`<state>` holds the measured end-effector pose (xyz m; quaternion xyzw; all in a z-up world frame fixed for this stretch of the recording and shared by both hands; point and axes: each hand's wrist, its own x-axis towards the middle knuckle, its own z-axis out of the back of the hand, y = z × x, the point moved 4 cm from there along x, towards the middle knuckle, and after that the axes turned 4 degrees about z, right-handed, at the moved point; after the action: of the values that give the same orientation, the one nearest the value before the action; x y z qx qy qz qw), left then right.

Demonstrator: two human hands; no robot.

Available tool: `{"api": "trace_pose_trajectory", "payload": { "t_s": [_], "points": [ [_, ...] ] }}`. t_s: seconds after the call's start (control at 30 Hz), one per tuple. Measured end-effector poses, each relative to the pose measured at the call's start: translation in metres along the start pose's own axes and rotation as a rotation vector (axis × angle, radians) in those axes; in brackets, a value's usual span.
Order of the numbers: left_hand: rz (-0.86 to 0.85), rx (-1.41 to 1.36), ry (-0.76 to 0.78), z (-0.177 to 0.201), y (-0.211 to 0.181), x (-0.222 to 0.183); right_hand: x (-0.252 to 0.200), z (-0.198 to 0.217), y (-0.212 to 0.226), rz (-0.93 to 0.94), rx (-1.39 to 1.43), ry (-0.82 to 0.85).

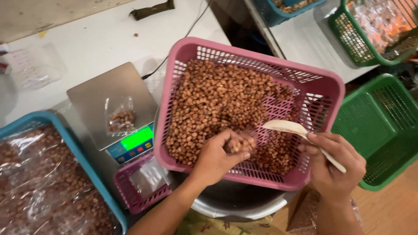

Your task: Manually scooping peanuts from a large basket into small plastic bags and weighing them on a digital scale.

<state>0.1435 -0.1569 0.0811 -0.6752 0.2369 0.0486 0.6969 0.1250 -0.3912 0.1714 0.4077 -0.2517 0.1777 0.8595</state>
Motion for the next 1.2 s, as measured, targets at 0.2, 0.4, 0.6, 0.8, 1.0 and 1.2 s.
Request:
{"api": "trace_pose_trajectory", "payload": {
  "t_s": [0.2, 0.4, 0.6, 0.8, 1.0, 1.2],
  "points": [
    [-0.222, -0.4, 0.11, 0.018, -0.018, -0.023, -0.001, -0.014, 0.005, -0.103, 0.01, 0.055],
    [-0.232, 0.019, -0.149, 0.073, 0.0, -0.057, -0.029, -0.01, -0.024, -0.139, -0.121, 0.076],
    [-0.541, 0.956, -0.889, 0.238, 0.018, -0.028, -0.036, -0.032, -0.022, -0.18, -0.068, 0.133],
    [0.041, 0.55, -0.581, 0.304, 0.043, 0.003, -0.023, -0.047, 0.019, -0.171, -0.048, 0.189],
    [-0.579, 0.393, -0.874, 0.304, 0.03, -0.027, -0.045, -0.048, -0.012, -0.275, -0.126, 0.212],
    [-0.273, 0.531, -1.127, 0.32, -0.012, -0.129, -0.043, -0.057, 0.002, -0.346, -0.157, 0.265]
  ]
}}
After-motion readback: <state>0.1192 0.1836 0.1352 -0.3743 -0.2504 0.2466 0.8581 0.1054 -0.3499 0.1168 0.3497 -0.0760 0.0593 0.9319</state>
